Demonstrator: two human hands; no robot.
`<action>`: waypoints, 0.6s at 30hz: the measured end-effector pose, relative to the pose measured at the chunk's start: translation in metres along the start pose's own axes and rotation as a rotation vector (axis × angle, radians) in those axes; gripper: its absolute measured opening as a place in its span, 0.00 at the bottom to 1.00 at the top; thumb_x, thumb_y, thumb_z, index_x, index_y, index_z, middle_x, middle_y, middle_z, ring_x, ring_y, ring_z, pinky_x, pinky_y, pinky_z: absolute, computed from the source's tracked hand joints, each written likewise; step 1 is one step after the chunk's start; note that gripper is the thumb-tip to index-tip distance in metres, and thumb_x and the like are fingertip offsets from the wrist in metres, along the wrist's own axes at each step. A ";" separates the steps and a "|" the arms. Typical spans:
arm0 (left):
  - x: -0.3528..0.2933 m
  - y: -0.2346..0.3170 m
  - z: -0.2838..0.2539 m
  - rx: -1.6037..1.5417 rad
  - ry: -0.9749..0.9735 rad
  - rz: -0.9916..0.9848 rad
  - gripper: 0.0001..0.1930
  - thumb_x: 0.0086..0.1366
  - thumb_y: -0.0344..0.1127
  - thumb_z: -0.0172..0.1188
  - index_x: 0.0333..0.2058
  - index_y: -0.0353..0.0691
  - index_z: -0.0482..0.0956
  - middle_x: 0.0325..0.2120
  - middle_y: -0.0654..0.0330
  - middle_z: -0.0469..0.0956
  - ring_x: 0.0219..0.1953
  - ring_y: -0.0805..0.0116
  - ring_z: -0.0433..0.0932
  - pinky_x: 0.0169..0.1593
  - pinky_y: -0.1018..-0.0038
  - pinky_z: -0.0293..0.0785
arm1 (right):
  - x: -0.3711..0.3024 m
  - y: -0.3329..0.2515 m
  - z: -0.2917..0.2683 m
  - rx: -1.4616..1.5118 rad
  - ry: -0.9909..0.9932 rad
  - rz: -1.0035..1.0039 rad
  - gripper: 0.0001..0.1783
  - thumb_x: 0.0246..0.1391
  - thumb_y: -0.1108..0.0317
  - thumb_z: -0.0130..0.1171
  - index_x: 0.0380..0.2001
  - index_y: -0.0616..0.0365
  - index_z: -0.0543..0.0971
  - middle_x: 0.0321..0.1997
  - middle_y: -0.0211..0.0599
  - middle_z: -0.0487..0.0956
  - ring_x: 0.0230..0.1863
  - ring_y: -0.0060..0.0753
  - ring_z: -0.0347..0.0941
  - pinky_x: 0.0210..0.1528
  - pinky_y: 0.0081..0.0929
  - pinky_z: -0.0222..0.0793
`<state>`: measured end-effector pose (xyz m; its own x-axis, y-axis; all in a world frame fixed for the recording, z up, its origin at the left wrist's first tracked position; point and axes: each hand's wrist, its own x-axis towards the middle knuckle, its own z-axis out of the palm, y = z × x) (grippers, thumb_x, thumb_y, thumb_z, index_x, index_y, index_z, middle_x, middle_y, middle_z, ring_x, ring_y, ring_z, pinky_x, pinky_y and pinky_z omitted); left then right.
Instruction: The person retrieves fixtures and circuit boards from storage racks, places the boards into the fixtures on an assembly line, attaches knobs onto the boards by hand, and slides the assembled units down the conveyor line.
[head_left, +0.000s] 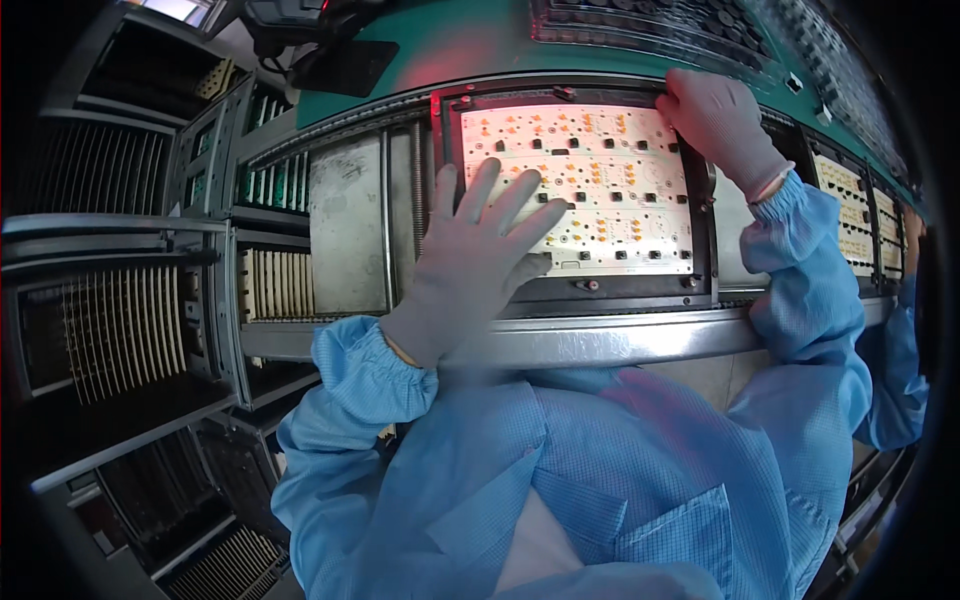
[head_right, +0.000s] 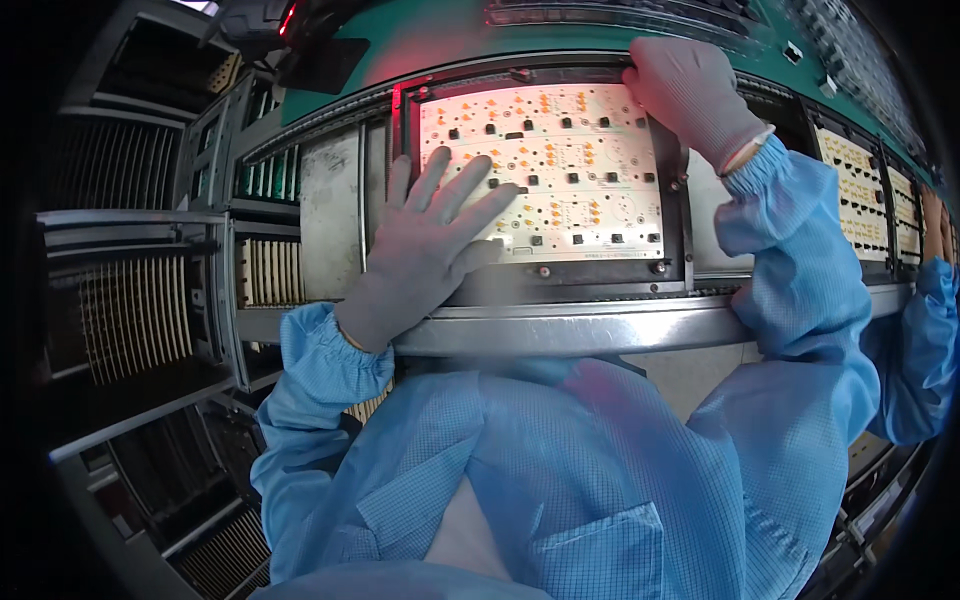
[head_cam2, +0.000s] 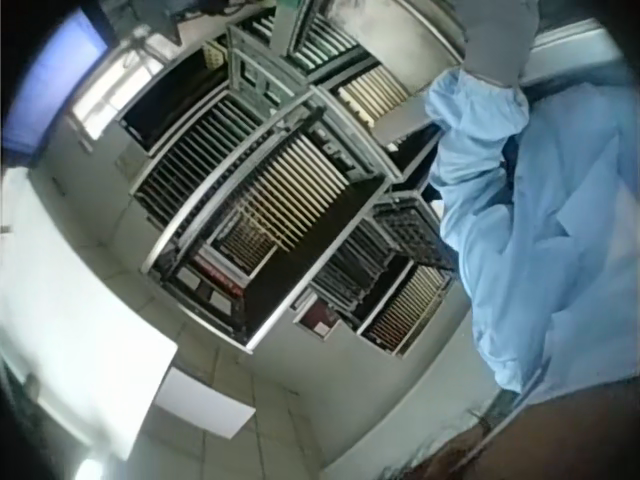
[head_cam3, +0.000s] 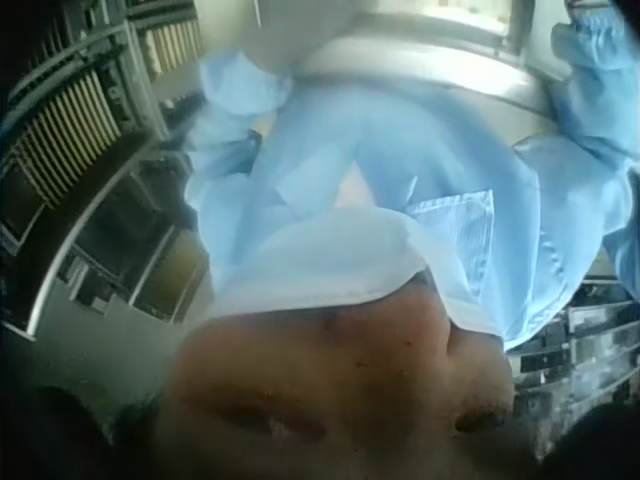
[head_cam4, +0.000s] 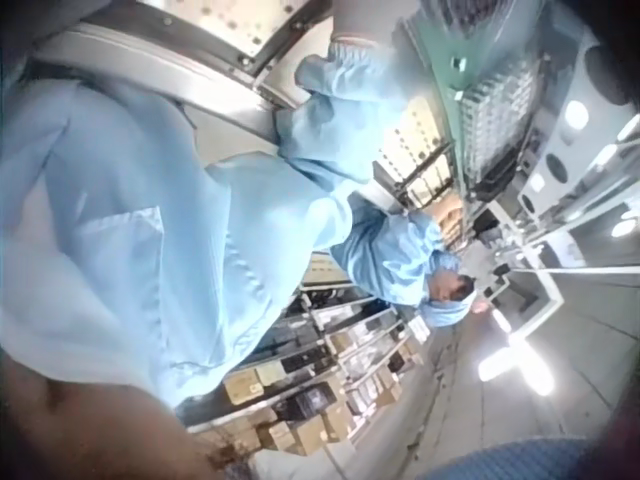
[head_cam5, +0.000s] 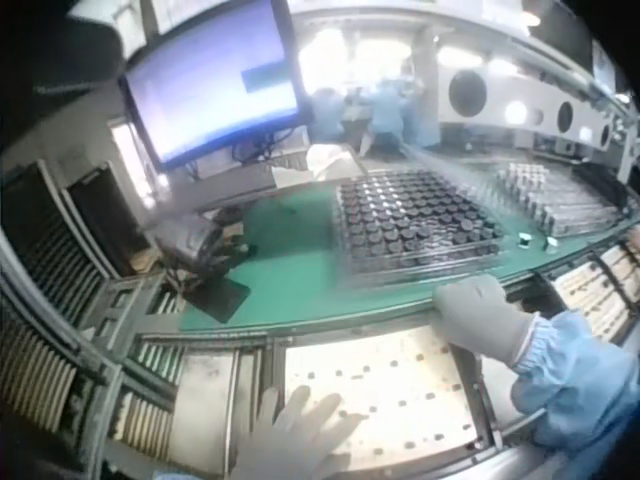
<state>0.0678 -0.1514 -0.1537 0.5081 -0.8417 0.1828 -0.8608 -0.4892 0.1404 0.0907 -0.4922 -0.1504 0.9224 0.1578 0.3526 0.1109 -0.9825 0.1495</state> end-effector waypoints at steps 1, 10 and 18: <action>0.000 0.000 0.002 -0.020 0.010 -0.006 0.29 0.60 0.49 0.65 0.61 0.56 0.71 0.62 0.57 0.68 0.67 0.45 0.61 0.68 0.39 0.49 | 0.001 0.002 0.000 -0.023 -0.006 -0.063 0.11 0.55 0.59 0.58 0.27 0.55 0.76 0.24 0.42 0.78 0.29 0.49 0.77 0.31 0.44 0.70; 0.006 0.000 0.001 0.008 0.017 0.014 0.34 0.55 0.46 0.68 0.61 0.53 0.70 0.60 0.57 0.69 0.65 0.46 0.63 0.67 0.42 0.53 | 0.025 0.003 -0.010 -0.001 -0.252 -0.030 0.17 0.55 0.56 0.59 0.24 0.60 0.79 0.22 0.44 0.79 0.27 0.43 0.79 0.33 0.39 0.73; 0.010 -0.043 0.002 -0.204 0.326 -0.154 0.24 0.62 0.35 0.60 0.57 0.38 0.71 0.56 0.50 0.72 0.60 0.43 0.67 0.67 0.50 0.56 | -0.004 0.001 -0.061 0.482 -0.667 0.409 0.26 0.56 0.44 0.59 0.27 0.60 0.82 0.19 0.40 0.76 0.23 0.39 0.76 0.30 0.34 0.71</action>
<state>0.1094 -0.1389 -0.1595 0.6413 -0.6295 0.4387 -0.7673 -0.5211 0.3738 0.0651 -0.4880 -0.0954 0.9295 -0.1535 -0.3353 -0.2668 -0.9077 -0.3239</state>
